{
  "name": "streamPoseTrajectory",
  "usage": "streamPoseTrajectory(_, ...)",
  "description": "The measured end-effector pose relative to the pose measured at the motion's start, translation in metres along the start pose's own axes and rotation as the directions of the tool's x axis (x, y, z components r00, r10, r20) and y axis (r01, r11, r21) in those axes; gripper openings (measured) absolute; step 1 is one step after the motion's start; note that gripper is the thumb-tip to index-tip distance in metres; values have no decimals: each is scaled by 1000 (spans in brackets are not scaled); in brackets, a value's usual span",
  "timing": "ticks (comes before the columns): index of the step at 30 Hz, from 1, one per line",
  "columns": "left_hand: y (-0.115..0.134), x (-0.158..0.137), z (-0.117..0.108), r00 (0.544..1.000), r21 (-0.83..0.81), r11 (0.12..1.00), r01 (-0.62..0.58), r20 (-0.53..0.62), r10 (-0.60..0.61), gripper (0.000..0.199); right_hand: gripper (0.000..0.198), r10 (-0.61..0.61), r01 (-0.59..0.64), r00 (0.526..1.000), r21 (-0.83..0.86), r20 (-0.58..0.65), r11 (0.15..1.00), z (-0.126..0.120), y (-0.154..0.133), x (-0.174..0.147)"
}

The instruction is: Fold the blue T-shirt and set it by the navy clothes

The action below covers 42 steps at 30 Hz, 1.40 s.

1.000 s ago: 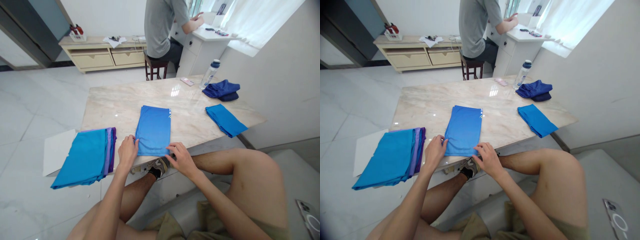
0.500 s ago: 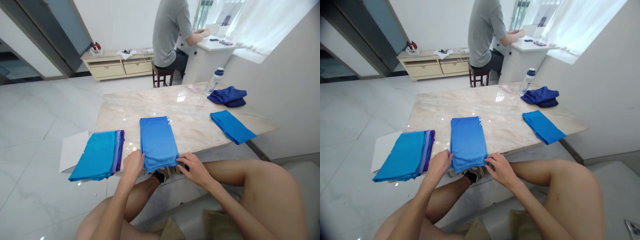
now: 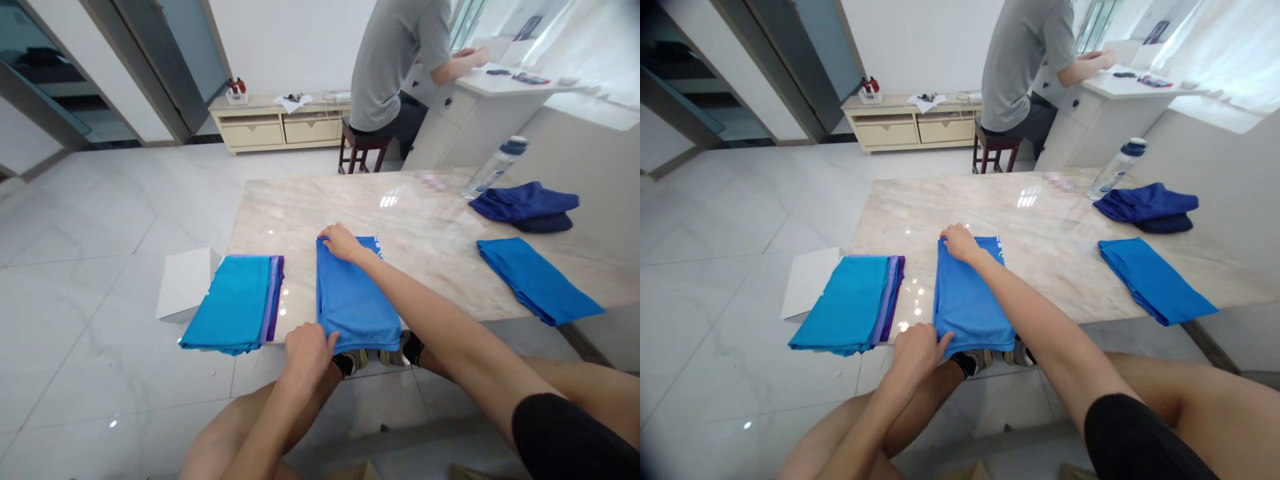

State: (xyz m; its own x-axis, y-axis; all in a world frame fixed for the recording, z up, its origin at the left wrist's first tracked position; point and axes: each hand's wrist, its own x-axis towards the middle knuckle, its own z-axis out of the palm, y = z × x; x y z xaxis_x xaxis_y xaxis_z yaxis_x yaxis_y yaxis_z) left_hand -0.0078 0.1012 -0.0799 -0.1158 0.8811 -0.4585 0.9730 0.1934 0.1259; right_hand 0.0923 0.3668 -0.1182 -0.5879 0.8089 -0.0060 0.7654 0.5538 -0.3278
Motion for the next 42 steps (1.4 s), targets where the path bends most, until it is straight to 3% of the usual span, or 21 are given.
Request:
streamPoseTrajectory(4,2,0,1,993,-7,999,-49,111,49,42,34,33,-32,996,-23,82,999,9,6,17)
streamPoseTrajectory(9,6,2,7,976,-31,995,-97,193,102,31,27,67,-68,995,21,78,997,13,12,15)
streamPoseTrajectory(16,-8,-11,-14,990,-50,996,-74,114,79,46,24,103,-108,994,103,46,989,-5,19,17)
streamPoseTrajectory(21,-17,-13,-30,997,-35,999,-28,71,30,46,23,181,-184,982,61,56,981,-17,14,27)
streamPoseTrajectory(31,-34,5,-13,996,46,999,-20,88,15,49,31,324,-323,943,25,-81,946,17,-8,14)
streamPoseTrajectory(36,-36,9,-14,995,87,996,-4,99,-5,50,28,302,-294,945,78,-125,952,23,0,18)
streamPoseTrajectory(39,-40,12,-11,998,106,993,59,-11,-58,51,25,194,-156,955,173,-226,972,12,1,5)
streamPoseTrajectory(42,-47,20,-8,964,63,995,74,-260,-55,48,24,130,-20,864,226,-486,974,-5,-10,-56)
